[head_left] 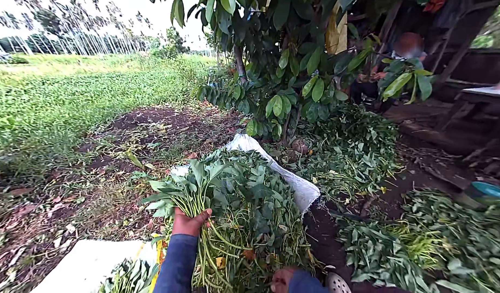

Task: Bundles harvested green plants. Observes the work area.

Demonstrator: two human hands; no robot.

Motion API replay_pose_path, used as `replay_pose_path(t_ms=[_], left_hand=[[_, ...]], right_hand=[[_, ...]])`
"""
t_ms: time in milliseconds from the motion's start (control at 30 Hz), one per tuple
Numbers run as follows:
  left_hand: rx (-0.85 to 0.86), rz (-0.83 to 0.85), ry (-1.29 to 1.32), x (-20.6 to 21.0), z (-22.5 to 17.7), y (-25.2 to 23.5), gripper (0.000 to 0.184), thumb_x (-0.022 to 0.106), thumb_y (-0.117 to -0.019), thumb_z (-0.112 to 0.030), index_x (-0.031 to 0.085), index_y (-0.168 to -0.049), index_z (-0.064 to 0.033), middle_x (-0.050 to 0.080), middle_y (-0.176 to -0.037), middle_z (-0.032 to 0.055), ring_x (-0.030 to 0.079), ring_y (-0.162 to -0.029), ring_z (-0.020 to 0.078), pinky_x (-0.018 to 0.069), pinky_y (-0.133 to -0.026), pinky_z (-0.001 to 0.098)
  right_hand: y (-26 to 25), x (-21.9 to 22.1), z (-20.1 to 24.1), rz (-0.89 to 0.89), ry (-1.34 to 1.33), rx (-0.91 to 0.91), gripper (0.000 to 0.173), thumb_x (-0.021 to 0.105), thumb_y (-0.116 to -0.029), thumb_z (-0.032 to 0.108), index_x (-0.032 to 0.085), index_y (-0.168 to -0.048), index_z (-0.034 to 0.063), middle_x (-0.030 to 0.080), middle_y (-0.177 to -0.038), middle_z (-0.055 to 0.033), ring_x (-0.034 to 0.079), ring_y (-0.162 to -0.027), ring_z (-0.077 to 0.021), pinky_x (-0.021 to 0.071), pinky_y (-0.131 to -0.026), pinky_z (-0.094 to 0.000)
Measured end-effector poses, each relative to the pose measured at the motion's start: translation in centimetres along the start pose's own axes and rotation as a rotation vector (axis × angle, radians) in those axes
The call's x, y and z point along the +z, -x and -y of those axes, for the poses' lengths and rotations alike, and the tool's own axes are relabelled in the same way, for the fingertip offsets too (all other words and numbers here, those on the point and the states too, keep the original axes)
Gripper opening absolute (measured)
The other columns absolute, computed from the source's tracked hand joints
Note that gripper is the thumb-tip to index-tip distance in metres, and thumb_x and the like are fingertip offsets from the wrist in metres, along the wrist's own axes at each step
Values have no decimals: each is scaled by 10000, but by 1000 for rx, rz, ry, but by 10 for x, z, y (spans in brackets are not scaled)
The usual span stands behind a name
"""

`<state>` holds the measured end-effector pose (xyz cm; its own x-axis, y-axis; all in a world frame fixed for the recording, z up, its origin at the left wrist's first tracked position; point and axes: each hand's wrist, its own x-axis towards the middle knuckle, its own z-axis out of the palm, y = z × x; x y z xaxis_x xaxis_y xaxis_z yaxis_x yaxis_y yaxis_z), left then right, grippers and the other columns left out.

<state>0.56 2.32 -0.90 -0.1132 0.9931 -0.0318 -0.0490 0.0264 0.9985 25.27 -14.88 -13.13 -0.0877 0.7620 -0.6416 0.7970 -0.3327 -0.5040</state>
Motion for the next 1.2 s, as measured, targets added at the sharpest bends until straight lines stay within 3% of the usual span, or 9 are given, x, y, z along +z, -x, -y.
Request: replay_pose_path(t_ms=[100, 267, 500, 767, 900, 1000, 1067, 1133, 1200], left_hand=[[29, -92, 10, -13, -7, -3, 777, 774, -814, 121, 331, -1444, 12, 675, -868, 168, 667, -554, 207, 587, -492, 346], [34, -311, 235, -29, -6, -18, 753, 708, -861, 136, 277, -1462, -6, 701, -826, 157, 717, -611, 236, 619, -530, 379], [4, -361, 306, -37, -13, -16, 719, 674, -900, 123, 249, -1459, -36, 659, -771, 132, 687, -546, 219, 606, -476, 370], [28, -374, 305, -56, -13, -23, 754, 681, -883, 139, 247, -1470, -49, 658, -786, 120, 690, -555, 213, 612, -482, 366], [27, -371, 278, -59, -11, -20, 753, 696, -882, 126, 271, -1473, -67, 676, -834, 121, 708, -594, 214, 622, -502, 377], [27, -360, 281, -59, -11, -19, 751, 690, -883, 132, 267, -1472, -65, 670, -834, 123, 703, -589, 221, 619, -498, 381], [29, -350, 269, -59, -10, -20, 767, 697, -868, 143, 269, -1472, -59, 671, -820, 121, 699, -577, 212, 613, -484, 369], [16, -322, 249, -56, -8, -21, 815, 704, -858, 147, 248, -1498, -70, 659, -864, 130, 696, -595, 211, 613, -492, 373], [0, -292, 254, -49, -6, -19, 817, 713, -848, 151, 264, -1492, -74, 655, -885, 137, 700, -612, 224, 620, -502, 392]], right_hand=[[25, -50, 37, -269, -204, 2, 392, 506, -1075, 291, 631, -1262, -31, 701, -1112, -246, 701, -1008, -374, 527, -959, -553], [-7, -51, 71, -364, -390, -190, 358, 561, -1027, 97, 601, -1369, -1, 620, -1361, -201, 662, -1176, -305, 526, -1040, -456], [-82, -33, 124, -353, -139, 136, 789, 694, -963, 392, 327, -1607, 121, 388, -1596, -214, 511, -1385, -376, 443, -1125, -544], [-57, -70, 97, -628, -662, -246, 393, 688, -965, 220, 663, -1245, -55, 600, -1291, -258, 590, -1193, -337, 496, -1033, -461], [5, -99, 90, -397, -785, -350, 315, 503, -1062, 140, 520, -1332, -22, 703, -1091, -130, 714, -803, -183, 606, -674, -353], [33, -81, 62, -19, -319, -325, 304, 551, -1054, 186, 589, -1252, -41, 729, -1043, -147, 711, -840, -241, 586, -778, -441], [29, -56, 43, 190, 15, -249, 405, 677, -997, 307, 677, -1262, 0, 719, -1144, -218, 700, -1037, -357, 521, -964, -568], [18, -41, 36, 134, 55, -184, 536, 746, -946, 371, 651, -1366, 52, 663, -1296, -229, 633, -1203, -382, 445, -1088, -585], [5, -37, 41, -182, -156, -192, 403, 701, -973, 267, 681, -1275, 0, 679, -1257, -226, 663, -1162, -354, 494, -1063, -534]])
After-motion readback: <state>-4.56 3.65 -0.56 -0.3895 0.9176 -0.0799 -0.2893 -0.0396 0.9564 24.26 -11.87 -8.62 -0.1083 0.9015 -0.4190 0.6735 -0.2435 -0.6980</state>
